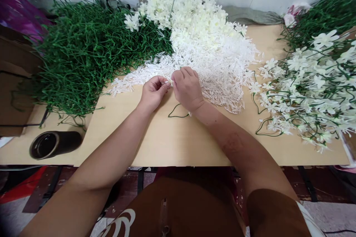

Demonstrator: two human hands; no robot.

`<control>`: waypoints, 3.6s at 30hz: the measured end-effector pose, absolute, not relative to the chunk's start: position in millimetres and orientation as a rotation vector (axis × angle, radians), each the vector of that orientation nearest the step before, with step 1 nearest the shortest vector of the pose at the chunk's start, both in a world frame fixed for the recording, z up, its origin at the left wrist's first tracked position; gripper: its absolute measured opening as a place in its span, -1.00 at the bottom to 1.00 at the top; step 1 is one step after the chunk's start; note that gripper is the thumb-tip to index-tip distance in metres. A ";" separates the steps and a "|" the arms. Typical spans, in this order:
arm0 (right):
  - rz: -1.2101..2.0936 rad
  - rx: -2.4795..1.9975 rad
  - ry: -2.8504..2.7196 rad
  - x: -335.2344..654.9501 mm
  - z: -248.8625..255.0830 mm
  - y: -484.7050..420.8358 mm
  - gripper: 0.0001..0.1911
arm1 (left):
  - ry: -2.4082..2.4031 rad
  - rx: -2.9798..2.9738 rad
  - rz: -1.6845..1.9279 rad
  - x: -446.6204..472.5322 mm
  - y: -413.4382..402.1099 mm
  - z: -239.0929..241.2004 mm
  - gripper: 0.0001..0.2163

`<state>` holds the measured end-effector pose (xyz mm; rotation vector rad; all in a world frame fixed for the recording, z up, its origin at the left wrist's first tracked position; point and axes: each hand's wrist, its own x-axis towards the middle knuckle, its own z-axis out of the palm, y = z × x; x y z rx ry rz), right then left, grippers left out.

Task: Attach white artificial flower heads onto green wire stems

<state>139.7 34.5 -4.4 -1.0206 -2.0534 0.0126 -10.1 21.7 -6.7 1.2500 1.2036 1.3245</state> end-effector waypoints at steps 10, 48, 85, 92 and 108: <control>0.315 -0.980 -1.980 144.6 -3.2 39.4 -0.86 | 1.134 1.282 1.299 -14.2 19.8 -0.8 -0.73; 1.231 -1.039 -1.410 186.7 15.0 10.5 -0.57 | 1.161 2.241 0.712 -11.7 2.4 4.9 -0.94; 1.134 -1.063 -1.540 168.8 6.1 -2.5 -0.46 | 1.239 1.313 0.998 1.9 3.9 10.0 -0.90; 1.218 -1.064 -1.550 167.1 -1.6 -0.3 -0.45 | 1.240 1.343 0.980 1.3 3.9 9.3 -0.87; 1.326 -1.071 -1.383 159.3 -9.1 2.9 -0.50 | 1.218 1.270 1.010 2.6 6.0 8.3 -0.87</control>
